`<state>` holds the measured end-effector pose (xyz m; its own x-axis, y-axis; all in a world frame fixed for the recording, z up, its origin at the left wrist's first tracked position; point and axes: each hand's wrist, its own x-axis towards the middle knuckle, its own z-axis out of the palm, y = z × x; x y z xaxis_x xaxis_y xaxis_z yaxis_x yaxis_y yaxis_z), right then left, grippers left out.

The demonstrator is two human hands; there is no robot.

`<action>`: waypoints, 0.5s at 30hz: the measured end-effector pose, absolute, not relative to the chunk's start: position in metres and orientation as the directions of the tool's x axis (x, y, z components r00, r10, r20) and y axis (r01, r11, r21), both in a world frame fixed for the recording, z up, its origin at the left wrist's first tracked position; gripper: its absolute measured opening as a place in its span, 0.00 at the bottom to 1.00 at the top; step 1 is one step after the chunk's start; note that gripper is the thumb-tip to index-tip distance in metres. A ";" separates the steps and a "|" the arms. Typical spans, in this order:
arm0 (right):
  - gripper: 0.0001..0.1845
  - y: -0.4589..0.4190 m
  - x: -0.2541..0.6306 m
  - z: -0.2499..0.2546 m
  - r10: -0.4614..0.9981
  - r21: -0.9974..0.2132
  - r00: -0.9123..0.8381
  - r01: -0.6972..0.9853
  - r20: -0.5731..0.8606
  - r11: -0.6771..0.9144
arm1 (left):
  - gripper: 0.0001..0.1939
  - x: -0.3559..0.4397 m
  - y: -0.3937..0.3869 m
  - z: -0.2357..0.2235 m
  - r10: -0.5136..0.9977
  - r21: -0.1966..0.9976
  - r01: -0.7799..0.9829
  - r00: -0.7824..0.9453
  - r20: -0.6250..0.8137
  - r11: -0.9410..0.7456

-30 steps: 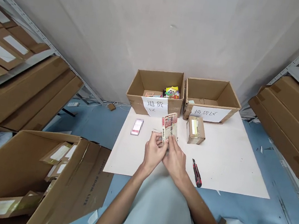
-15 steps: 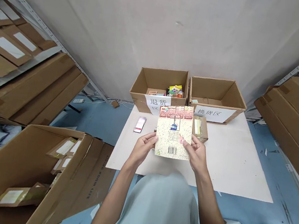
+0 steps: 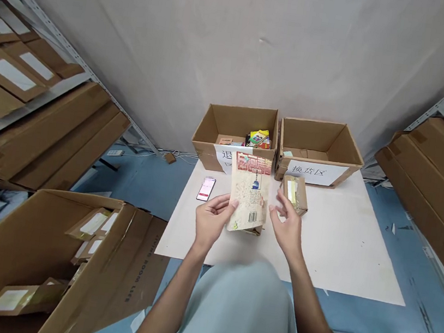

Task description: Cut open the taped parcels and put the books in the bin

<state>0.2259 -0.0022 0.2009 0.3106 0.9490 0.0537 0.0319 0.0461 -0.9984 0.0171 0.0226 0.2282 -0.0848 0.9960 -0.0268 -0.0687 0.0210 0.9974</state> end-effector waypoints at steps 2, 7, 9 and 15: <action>0.41 -0.003 0.216 0.199 0.968 -1.000 0.249 0.006 0.022 0.021 | 0.25 0.031 0.020 0.223 0.994 0.999 -0.020 -0.098 0.047 -0.049; 0.33 -0.010 0.191 0.194 0.978 -0.999 0.206 0.041 0.016 0.007 | 0.14 0.064 -0.001 0.197 0.939 0.885 0.334 0.007 0.343 -0.325; 0.32 -0.011 0.191 0.190 0.961 -0.999 0.276 0.034 0.029 0.021 | 0.13 0.069 -0.008 0.191 0.900 0.806 0.414 0.090 0.427 -0.424; 0.31 -0.007 0.226 0.192 0.957 -0.947 0.265 -0.320 -0.120 -0.030 | 0.19 0.037 0.020 0.208 0.959 0.872 0.399 0.123 0.254 -0.282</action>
